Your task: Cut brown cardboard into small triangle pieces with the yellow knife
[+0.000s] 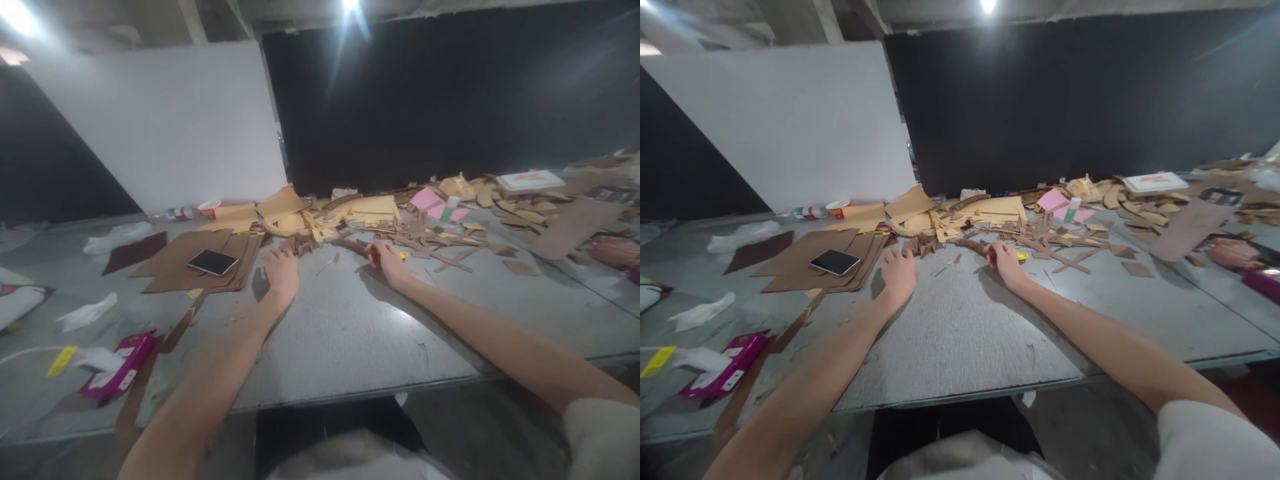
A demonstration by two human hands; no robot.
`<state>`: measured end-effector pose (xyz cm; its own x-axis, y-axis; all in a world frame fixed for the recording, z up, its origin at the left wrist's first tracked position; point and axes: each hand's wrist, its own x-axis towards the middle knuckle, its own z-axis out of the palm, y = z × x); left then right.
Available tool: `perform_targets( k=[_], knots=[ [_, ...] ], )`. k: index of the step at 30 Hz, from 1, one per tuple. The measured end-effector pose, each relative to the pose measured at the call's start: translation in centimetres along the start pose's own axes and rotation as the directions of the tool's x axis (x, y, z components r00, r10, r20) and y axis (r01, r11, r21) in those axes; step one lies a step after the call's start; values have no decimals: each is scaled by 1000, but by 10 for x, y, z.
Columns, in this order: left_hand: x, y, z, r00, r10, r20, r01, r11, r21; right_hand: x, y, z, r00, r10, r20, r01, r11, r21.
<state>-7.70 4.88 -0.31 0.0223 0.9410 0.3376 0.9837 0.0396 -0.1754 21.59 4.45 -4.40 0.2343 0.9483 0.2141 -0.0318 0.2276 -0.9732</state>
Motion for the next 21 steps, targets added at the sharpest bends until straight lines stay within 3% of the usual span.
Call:
perform_targets(
  k=[5, 14, 17, 21],
  knots=[
    [-3, 4, -4, 998, -20, 57, 24, 998, -56, 0, 2, 0, 1000, -14, 12, 14, 1000, 14],
    [-1, 8, 4, 972, 235, -29, -234, 937, -258, 0, 0, 0, 1000, -11, 19, 10, 1000, 8],
    [-1, 15, 16, 939, 334, -85, -338, 840, -425, -1, -1, 0, 1000, -13, 26, 14, 1000, -9],
    [0, 25, 32, 886, 407, -224, -444, 603, -662, 0, 0, 0, 1000, -8, 11, 8, 1000, -8]
  ],
)
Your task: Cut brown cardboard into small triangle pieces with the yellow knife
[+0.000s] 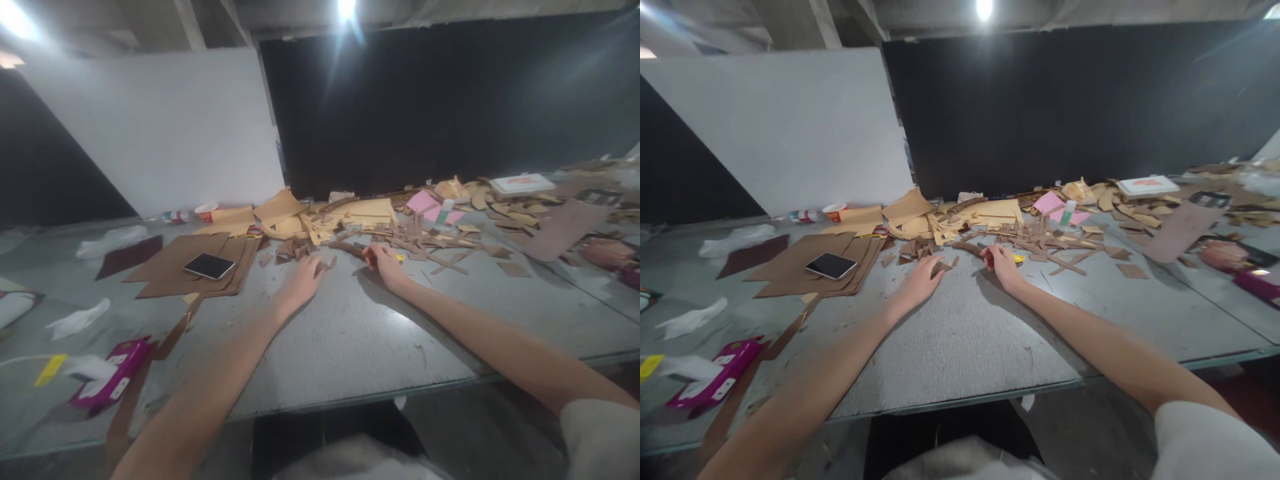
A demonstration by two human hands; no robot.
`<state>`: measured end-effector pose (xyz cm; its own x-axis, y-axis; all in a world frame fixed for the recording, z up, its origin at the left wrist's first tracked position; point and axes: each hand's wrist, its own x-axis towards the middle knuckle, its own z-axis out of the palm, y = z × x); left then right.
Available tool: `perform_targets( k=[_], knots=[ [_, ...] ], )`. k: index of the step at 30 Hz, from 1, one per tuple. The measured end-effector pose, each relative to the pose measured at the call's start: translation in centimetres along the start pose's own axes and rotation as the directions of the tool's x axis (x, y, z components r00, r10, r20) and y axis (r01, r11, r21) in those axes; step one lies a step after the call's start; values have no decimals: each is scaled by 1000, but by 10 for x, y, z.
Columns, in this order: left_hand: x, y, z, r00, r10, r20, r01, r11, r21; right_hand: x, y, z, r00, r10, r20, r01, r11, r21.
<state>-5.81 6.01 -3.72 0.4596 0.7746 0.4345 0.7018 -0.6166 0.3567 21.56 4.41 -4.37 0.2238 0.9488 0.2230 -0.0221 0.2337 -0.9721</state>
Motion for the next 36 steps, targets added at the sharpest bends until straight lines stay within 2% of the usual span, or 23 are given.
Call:
perform_targets(
  k=[4, 7, 11, 15, 20, 24, 29, 32, 36],
  knots=[
    [3, -5, 11, 999, 27, -40, -31, 995, -99, 1, 0, 1, 1000, 2, 12, -2, 1000, 8],
    [6, -6, 14, 997, -16, -70, 10, 997, -74, 1, 0, 1, 1000, 6, 14, -6, 1000, 12],
    [8, -5, 14, 996, -84, -37, 83, 996, -17, 1, -1, 0, 1000, 2, 23, -2, 1000, 6],
    [7, -1, 12, 996, -86, -19, 86, 996, -20, 2, 1, 0, 1000, -5, 20, 5, 1000, -7],
    [7, 3, 10, 999, -49, -15, 47, 995, -92, 2, 1, 1, 1000, -9, 7, 9, 1000, -13],
    [9, 3, 4, 996, -80, -30, 72, 975, -209, 0, -3, 0, 999, -26, 26, 27, 998, -49],
    [8, 12, 5, 982, -173, -77, 111, 856, -506, -14, -12, 4, 983, -157, 93, 168, 977, -131],
    [6, 25, 12, 980, -201, 2, 154, 743, -651, -28, -19, 11, 943, -254, 216, 291, 943, -161],
    [2, 37, 12, 981, -164, 100, 186, 671, -718, -40, -24, 17, 884, -304, 356, 391, 897, -204]
  ],
)
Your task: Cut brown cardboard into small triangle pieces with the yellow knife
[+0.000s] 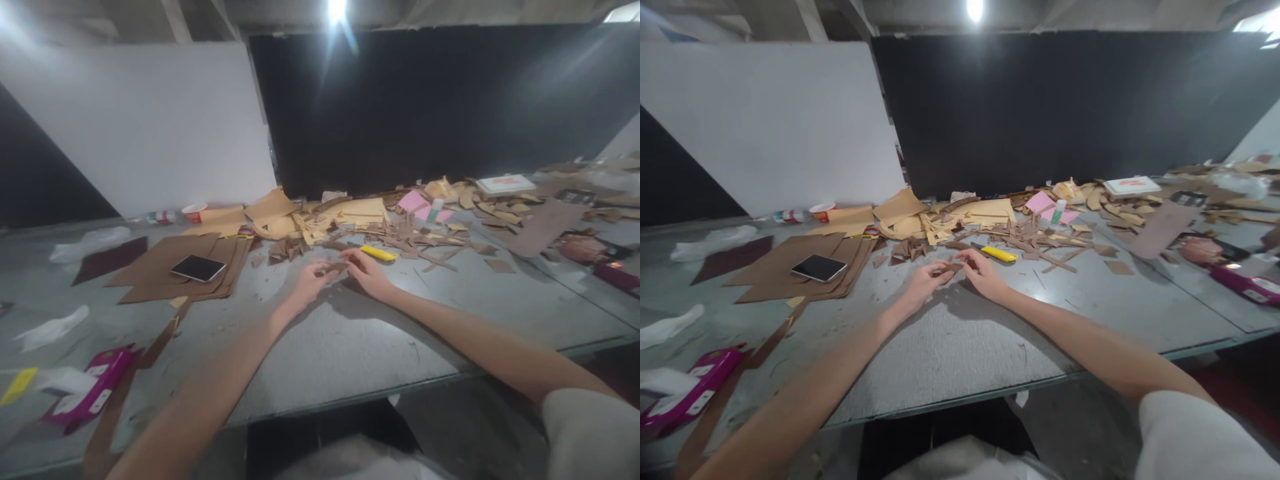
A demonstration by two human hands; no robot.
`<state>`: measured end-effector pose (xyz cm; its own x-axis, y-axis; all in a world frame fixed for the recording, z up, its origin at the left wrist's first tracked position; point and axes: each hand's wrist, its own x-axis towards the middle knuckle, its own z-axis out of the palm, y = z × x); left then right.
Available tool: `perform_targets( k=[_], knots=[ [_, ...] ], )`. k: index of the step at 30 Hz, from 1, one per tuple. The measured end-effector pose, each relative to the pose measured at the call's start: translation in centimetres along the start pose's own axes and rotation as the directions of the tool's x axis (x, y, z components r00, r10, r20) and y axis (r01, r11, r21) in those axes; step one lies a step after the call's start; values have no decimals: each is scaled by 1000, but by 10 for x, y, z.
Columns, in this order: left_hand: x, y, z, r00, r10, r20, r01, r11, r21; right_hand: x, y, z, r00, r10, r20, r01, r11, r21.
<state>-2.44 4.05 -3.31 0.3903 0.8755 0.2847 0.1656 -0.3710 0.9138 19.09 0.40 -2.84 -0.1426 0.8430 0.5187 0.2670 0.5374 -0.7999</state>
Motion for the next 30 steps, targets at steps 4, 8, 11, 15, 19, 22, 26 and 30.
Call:
perform_targets(
  k=[4, 8, 11, 15, 19, 22, 26, 30],
  knots=[
    [-2, 6, -6, 1000, -7, 13, 7, 999, -46, 0, -2, -2, 995, -92, 44, 94, 994, -48],
    [-2, 9, -9, 1000, 14, 10, -13, 999, -36, 2, -1, -3, 986, -164, 41, 167, 978, -123],
    [-1, 9, -7, 1000, 20, 23, -19, 999, -48, 4, 2, 0, 978, -195, 70, 202, 973, -116],
    [-1, 7, -5, 1000, -18, 9, 19, 998, -63, 7, 5, 3, 976, -211, 58, 216, 969, -123],
    [-1, 1, -1, 1000, -28, 3, 28, 993, -116, 7, 6, 1, 991, -114, 66, 121, 986, -112],
    [-1, -4, 2, 1000, 1, 23, 3, 984, -177, 6, 6, 0, 999, 1, 51, 4, 995, -95],
    [0, -9, 3, 1000, 3, 22, 1, 983, -186, 7, 7, 0, 996, 79, 37, -77, 995, -57],
    [1, -12, 1, 1000, 9, 13, -7, 987, -159, 7, 5, 1, 994, 95, 50, -92, 994, -54]
  ],
)
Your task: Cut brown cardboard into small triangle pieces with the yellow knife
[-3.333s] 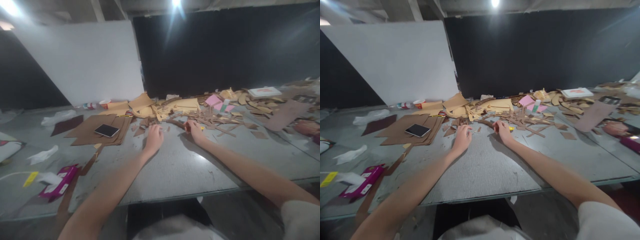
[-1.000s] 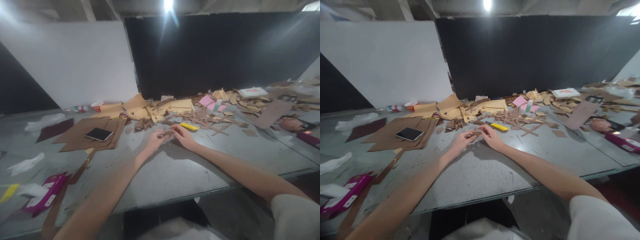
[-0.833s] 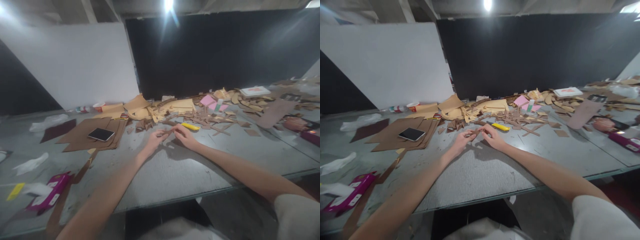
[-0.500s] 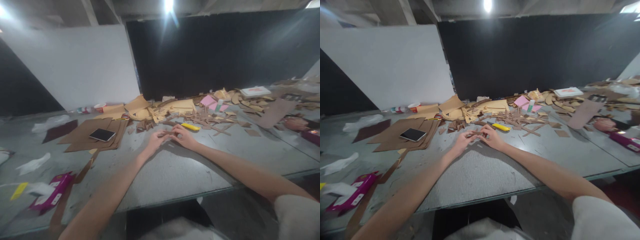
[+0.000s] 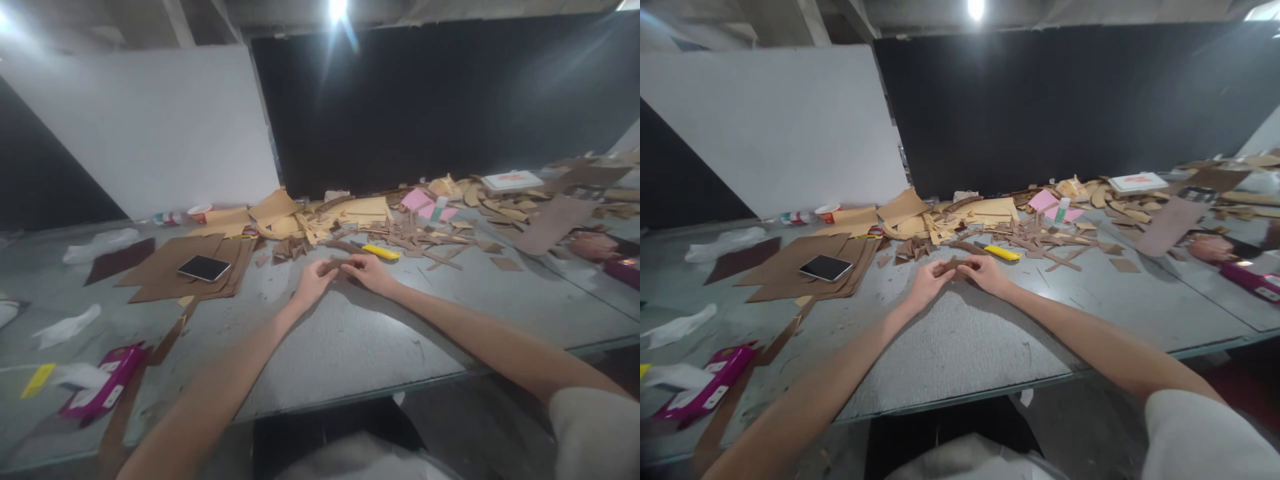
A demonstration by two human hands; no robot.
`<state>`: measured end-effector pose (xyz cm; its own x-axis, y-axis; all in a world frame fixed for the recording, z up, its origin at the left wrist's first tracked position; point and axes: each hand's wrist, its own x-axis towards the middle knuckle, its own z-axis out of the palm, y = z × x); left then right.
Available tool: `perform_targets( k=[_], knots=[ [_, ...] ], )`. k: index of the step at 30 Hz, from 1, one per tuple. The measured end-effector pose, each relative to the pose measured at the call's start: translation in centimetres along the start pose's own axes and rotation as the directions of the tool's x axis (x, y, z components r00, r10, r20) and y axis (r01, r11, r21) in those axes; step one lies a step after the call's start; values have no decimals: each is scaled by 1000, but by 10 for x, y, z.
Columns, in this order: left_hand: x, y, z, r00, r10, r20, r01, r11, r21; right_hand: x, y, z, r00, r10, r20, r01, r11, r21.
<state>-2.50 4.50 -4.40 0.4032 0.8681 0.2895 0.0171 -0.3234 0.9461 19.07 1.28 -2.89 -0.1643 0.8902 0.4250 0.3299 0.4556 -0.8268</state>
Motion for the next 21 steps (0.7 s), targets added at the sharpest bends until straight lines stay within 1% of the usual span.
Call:
perform_targets(
  k=[4, 8, 11, 16, 21],
  knots=[
    [1, -1, -1, 1000, -10, -7, 10, 1000, 24, 0, -2, 0, 1000, 8, 24, -8, 1000, -10],
    [1, -2, 0, 1000, -27, -4, 27, 1000, -9, 0, -1, 0, 999, 21, 29, -20, 1000, -12],
    [0, -2, 0, 999, -38, -1, 38, 999, -30, 0, 0, 0, 1000, 8, 26, -7, 1000, -18],
    [1, -2, 2, 999, -40, -25, 40, 999, -28, 1, 2, -2, 998, -17, 56, 22, 996, -89],
    [1, 2, 2, 1000, -19, 19, 21, 996, -82, 2, 4, -4, 997, -38, 66, 47, 990, -132]
  ],
)
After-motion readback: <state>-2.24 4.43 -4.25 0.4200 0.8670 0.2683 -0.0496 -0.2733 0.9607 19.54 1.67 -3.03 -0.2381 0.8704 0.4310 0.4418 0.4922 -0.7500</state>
